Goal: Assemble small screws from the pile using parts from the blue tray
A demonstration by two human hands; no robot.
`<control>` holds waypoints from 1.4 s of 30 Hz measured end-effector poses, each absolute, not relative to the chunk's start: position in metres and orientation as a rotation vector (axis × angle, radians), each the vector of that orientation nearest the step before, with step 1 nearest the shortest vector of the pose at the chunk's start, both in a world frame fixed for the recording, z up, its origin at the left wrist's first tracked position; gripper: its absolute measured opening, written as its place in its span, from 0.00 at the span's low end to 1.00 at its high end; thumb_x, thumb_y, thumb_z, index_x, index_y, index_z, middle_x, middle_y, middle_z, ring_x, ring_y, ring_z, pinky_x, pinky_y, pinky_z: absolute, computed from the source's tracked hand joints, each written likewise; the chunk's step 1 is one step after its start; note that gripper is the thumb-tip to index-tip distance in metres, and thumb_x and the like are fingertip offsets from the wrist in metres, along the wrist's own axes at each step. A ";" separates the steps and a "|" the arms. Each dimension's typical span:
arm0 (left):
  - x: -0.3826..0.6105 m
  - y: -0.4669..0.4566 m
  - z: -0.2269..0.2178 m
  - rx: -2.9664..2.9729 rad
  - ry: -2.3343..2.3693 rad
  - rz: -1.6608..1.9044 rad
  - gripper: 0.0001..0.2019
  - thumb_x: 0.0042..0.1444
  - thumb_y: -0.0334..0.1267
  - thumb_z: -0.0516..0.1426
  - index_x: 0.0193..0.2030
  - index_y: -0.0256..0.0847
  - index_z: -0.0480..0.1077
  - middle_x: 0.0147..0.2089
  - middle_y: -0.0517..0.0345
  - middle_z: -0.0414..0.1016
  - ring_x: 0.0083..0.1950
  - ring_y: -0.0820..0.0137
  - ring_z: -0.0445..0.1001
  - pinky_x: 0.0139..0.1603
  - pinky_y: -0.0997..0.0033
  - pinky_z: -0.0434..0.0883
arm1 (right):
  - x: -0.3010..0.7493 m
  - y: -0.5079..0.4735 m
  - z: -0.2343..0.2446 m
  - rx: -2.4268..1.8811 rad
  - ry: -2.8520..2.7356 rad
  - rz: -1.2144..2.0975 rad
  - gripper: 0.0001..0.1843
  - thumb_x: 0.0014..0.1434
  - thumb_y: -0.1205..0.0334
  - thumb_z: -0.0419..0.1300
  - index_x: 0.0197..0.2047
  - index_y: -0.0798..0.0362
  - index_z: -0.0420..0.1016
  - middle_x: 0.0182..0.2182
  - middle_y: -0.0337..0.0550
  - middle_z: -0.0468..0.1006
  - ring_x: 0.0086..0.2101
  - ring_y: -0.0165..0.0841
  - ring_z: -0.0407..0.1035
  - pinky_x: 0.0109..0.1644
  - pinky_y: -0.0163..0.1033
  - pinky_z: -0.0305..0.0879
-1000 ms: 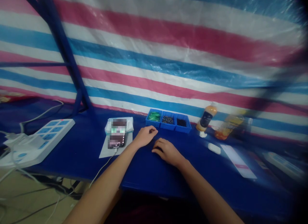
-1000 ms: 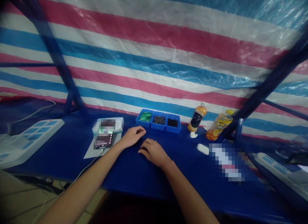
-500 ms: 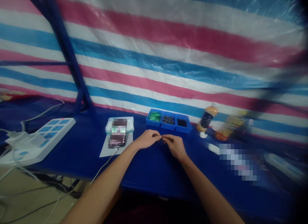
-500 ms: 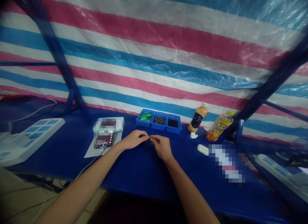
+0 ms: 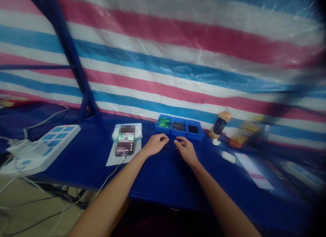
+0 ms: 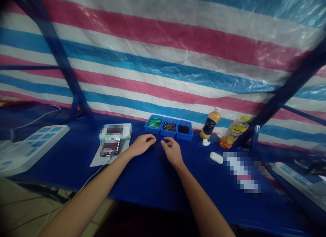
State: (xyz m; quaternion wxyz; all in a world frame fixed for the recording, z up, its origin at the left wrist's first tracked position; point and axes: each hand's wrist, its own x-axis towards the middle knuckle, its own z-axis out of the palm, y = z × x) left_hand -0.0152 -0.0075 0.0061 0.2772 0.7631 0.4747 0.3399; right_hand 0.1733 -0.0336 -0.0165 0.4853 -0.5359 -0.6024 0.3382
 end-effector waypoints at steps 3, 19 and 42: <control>-0.016 -0.006 0.003 2.065 1.301 0.901 0.13 0.60 0.45 0.52 0.39 0.43 0.76 0.38 0.58 0.79 0.40 0.66 0.75 0.41 0.69 0.66 | 0.175 -0.037 -0.020 -1.329 -1.639 0.684 0.17 0.58 0.48 0.58 0.40 0.52 0.78 0.19 0.35 0.70 0.23 0.30 0.64 0.30 0.35 0.60; -0.014 -0.008 0.027 0.911 0.602 1.221 0.32 0.56 0.65 0.47 0.62 0.52 0.63 0.67 0.52 0.61 0.66 0.53 0.61 0.58 0.44 0.64 | 0.200 -0.036 0.014 -0.575 -0.474 1.608 0.39 0.53 0.37 0.59 0.64 0.44 0.56 0.53 0.54 0.72 0.50 0.48 0.71 0.49 0.60 0.68; 0.022 -0.066 0.054 2.297 1.202 1.212 0.36 0.52 0.58 0.59 0.65 0.47 0.59 0.63 0.44 0.63 0.67 0.47 0.55 0.58 0.44 0.63 | 0.161 -0.060 0.021 -0.876 -1.035 0.877 0.32 0.56 0.49 0.61 0.62 0.44 0.58 0.52 0.44 0.72 0.54 0.37 0.67 0.52 0.44 0.67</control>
